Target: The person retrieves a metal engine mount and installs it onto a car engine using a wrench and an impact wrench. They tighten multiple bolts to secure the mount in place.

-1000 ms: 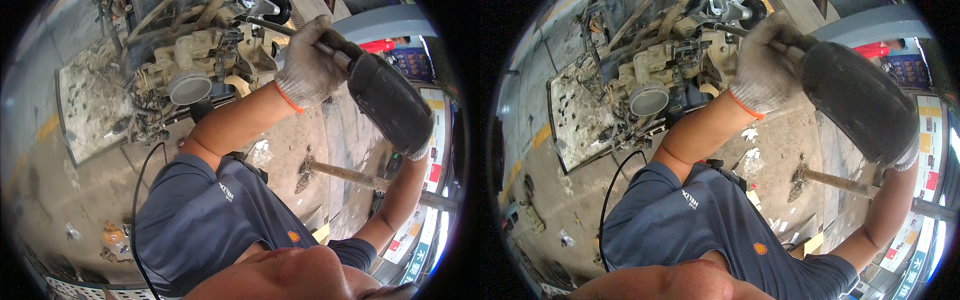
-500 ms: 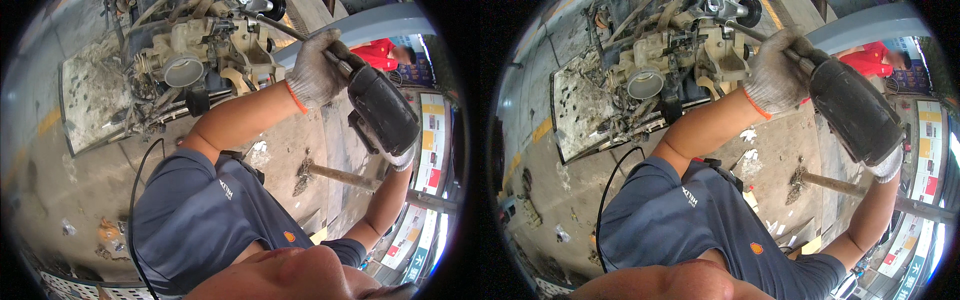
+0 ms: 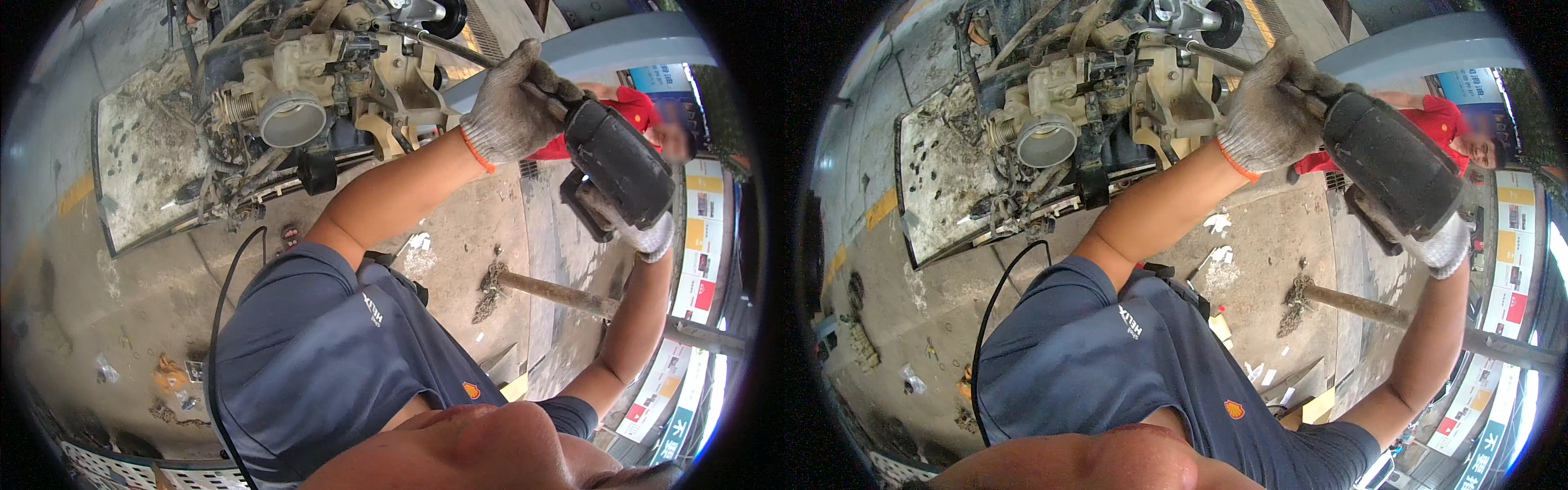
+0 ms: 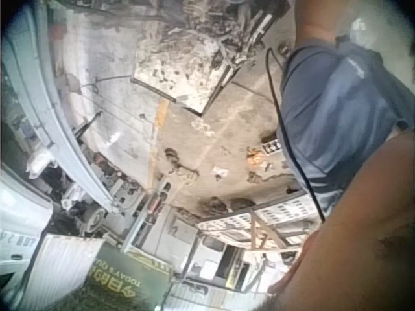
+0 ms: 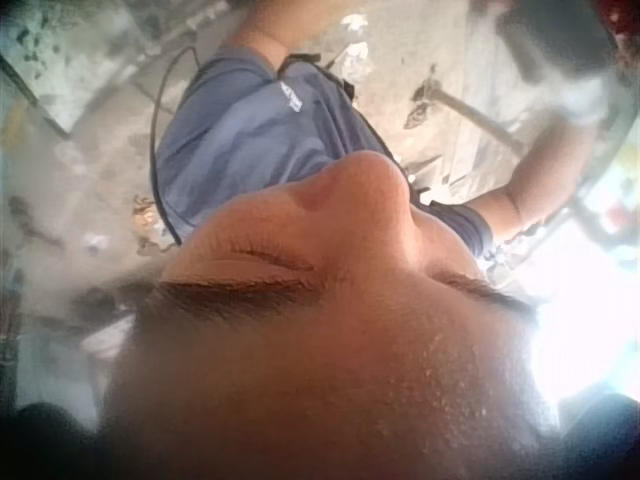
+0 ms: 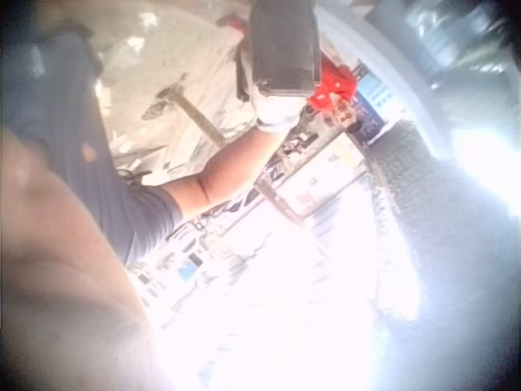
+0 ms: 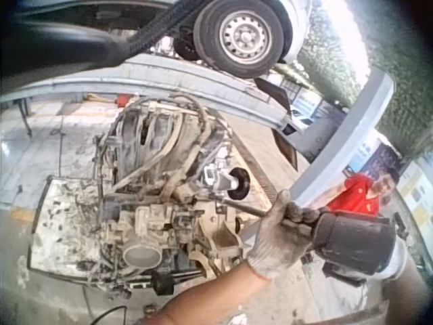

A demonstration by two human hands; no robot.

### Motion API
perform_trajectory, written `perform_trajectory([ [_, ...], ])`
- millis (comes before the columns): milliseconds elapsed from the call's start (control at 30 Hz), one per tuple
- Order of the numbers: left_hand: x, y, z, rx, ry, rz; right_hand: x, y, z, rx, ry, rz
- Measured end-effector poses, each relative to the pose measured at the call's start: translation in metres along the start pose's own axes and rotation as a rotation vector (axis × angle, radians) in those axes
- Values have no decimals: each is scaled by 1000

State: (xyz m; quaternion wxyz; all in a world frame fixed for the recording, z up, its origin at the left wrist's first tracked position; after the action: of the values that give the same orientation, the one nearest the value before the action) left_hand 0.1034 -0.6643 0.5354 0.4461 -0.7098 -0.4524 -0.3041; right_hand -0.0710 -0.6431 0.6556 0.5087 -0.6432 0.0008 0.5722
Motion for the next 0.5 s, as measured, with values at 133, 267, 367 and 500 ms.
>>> perform_trajectory([
  [133,8,11,-7,99,-61,25,-18,-30,-26,67,44,75],
  [267,12,14,-7,80,131,94,-20,-49,-35,41,54,332],
  [367,18,7,-6,69,172,13,-21,-55,-24,63,94,405],
  [500,13,16,-13,153,174,-2,-27,-45,-29,-32,136,496],
])
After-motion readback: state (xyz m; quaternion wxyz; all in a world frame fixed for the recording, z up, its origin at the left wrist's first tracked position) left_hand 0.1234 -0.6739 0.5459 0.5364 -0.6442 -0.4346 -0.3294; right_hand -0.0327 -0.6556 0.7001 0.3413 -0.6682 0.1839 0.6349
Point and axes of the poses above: each hand's wrist, its own z-axis away from the middle knuckle, its own x-axis out of the palm, y = z × x, the point moved 7 cm from there along -z, towards the middle knuckle
